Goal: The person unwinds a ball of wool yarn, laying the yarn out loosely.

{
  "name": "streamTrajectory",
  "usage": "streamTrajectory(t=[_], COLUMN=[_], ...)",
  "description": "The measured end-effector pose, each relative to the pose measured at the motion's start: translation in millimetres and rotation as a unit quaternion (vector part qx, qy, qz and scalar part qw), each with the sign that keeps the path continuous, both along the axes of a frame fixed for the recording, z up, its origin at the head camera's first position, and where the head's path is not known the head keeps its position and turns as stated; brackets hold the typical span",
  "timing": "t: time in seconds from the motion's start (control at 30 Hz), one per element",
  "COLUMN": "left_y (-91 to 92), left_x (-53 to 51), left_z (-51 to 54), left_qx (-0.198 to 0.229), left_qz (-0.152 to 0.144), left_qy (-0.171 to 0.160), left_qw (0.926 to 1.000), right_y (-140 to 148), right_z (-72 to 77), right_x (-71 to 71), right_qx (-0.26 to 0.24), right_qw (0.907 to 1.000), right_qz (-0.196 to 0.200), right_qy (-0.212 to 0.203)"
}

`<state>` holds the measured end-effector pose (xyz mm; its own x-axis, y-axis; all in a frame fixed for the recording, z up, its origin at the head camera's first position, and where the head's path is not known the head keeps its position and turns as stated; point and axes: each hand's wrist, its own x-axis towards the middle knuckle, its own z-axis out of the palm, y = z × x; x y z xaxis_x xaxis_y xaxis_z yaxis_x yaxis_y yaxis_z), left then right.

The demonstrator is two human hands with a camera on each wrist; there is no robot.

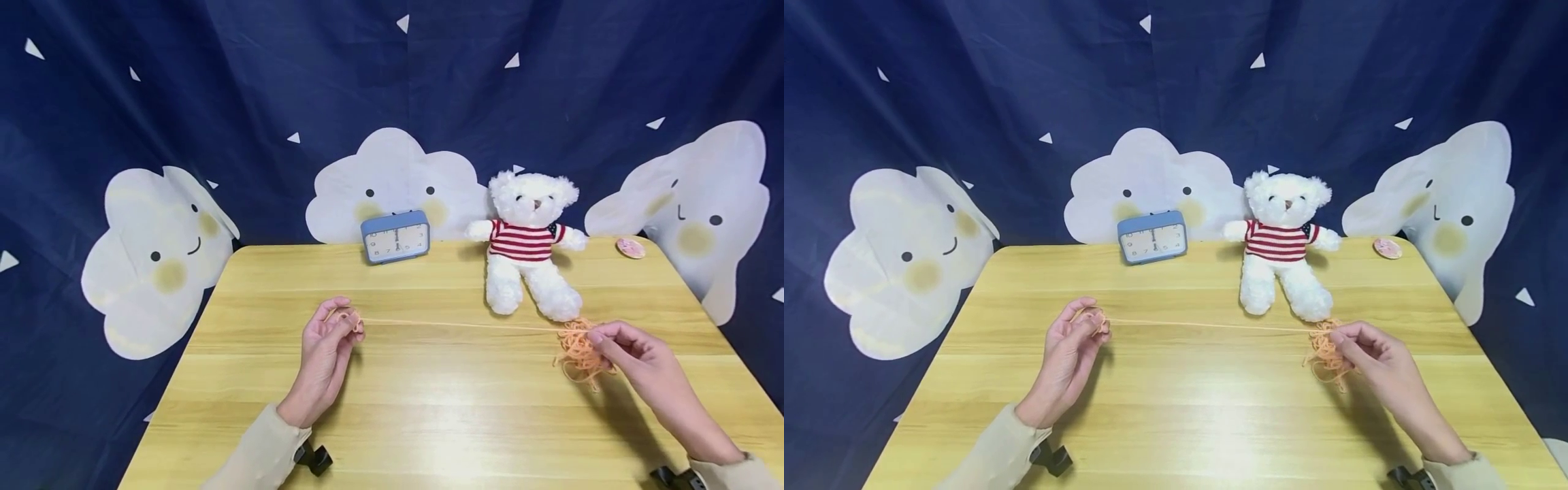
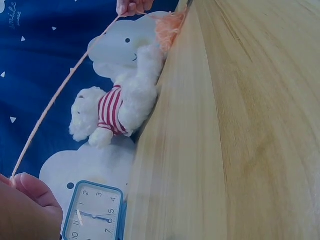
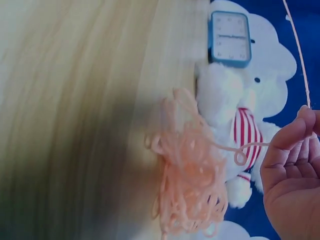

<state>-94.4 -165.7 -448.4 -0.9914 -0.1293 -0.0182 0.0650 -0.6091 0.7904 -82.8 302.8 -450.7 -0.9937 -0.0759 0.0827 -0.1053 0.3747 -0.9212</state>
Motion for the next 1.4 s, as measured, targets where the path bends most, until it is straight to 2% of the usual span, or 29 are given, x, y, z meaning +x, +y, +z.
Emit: streamTrajectory(t=[0.3, 0.43, 0.57, 0.77, 0.87, 1.03, 1.17, 1.27, 1.4], left_y=[-0.6, -2.1, -3.6, -3.4, -3.6, -3.6, -2.2, -0.6, 2.6], left_x=[0.1, 0.9, 1.2, 0.3, 0.4, -0.1, -1.2, -1.5, -1.7], left_z=[0.4, 0.2, -0.8, -1.4, -1.5, -2.2, -3.2, -4.0, -4.6], left_qx=[0.015, 0.006, -0.001, -0.003, -0.019, -0.047, -0.043, -0.036, -0.033], left_qz=[-0.002, 0.004, 0.009, 0.011, 0.020, 0.041, 0.045, 0.037, 0.018], left_qy=[0.002, -0.002, 0.000, 0.003, -0.002, -0.005, 0.002, 0.004, 0.000], left_qw=[0.9999, 1.0000, 1.0000, 0.9999, 0.9996, 0.9980, 0.9981, 0.9987, 0.9993], right_y=[18, 32, 48, 64, 69, 77, 80, 76, 64], right_z=[-4.4, -8.3, -14.6, -20.5, -21.8, -23.7, -25.5, -29.2, -34.3], right_x=[-2.3, -6.4, -10.8, -16.1, -19.4, -24.2, -28.9, -31.8, -31.0], right_qx=[-0.061, -0.114, -0.126, -0.092, -0.078, -0.016, 0.039, 0.049, 0.077], right_qw=[0.9979, 0.9930, 0.9910, 0.9927, 0.9932, 0.9942, 0.9921, 0.9915, 0.9928], right_qz=[-0.022, -0.033, -0.044, -0.069, -0.076, -0.083, -0.063, -0.037, -0.017], right_qy=[-0.001, 0.000, -0.011, -0.035, -0.040, -0.066, -0.101, -0.115, -0.091])
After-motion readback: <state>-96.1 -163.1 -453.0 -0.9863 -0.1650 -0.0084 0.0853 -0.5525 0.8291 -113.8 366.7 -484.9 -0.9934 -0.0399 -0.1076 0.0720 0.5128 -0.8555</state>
